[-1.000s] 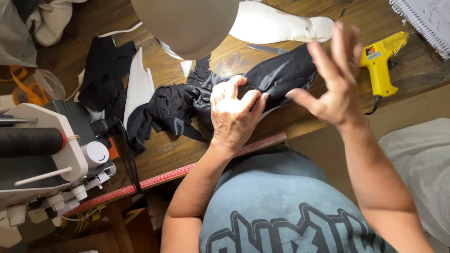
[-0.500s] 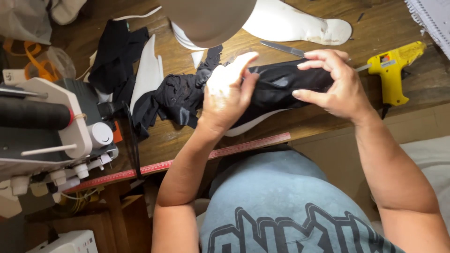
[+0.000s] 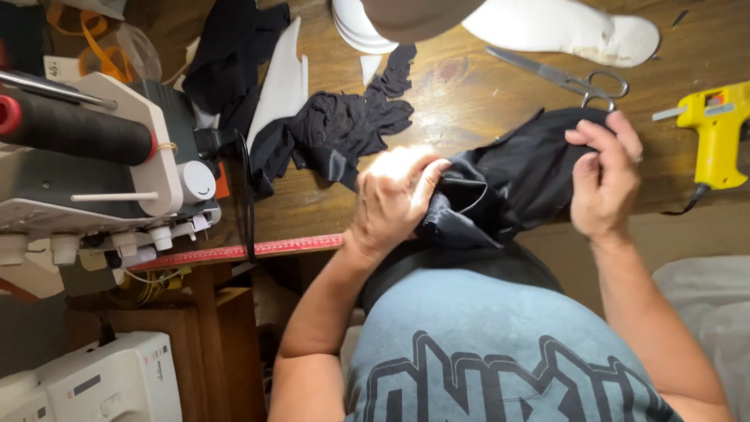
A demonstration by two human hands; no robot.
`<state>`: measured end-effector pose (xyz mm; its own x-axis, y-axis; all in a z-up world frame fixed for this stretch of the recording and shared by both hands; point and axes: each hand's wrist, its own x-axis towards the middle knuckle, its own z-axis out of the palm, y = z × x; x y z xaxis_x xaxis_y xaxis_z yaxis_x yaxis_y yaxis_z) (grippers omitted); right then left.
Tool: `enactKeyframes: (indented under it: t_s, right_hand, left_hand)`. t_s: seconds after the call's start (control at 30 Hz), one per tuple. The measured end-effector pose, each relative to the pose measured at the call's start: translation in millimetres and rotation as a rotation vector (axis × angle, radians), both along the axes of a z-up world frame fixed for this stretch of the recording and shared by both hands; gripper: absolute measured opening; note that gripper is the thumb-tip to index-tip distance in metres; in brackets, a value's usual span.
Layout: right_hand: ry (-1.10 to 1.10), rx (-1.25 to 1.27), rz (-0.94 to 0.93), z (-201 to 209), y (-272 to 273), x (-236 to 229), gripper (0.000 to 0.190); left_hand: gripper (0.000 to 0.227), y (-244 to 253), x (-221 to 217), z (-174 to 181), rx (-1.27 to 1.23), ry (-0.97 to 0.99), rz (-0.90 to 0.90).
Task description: Assembling a black fabric boot by applying hot glue to the seams and trimming excess material with scissors.
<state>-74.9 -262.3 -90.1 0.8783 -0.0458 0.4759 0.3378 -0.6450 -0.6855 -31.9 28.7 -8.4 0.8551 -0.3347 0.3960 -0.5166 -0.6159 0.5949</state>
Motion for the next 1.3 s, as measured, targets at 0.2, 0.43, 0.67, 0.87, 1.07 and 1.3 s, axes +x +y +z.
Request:
enactKeyframes:
  t_s: [0.2, 0.43, 0.67, 0.87, 1.07, 1.3]
  right_hand:
    - [-0.069, 0.073, -0.18, 3, 13, -19, 0.052]
    - [0.325, 0.155, 0.32, 77, 36, 3, 0.06]
    - [0.346, 0.426, 0.328, 61, 42, 58, 0.014]
    - [0.497, 0.661, 0.338, 55, 45, 60, 0.015]
    - [0.385, 0.418, 0.319, 76, 59, 58, 0.011]
    - [-0.24, 0.042, -0.081, 62, 75, -8, 0.02]
  left_hand:
    - [0.022, -6, -38, 5, -0.496, 0.103, 0.145]
    - [0.098, 2, -36, -68, -0.325, -0.149, -0.22]
    - [0.051, -1, 36, -22, -0.097, -0.457, -0.191]
    - [0.078, -2, 47, 21, 0.364, -0.246, -0.224]
    - [0.037, -11, 85, 15, 0.496, -0.178, -0.453]
    - [0.022, -5, 110, -2, 0.447, 0.068, -0.708]
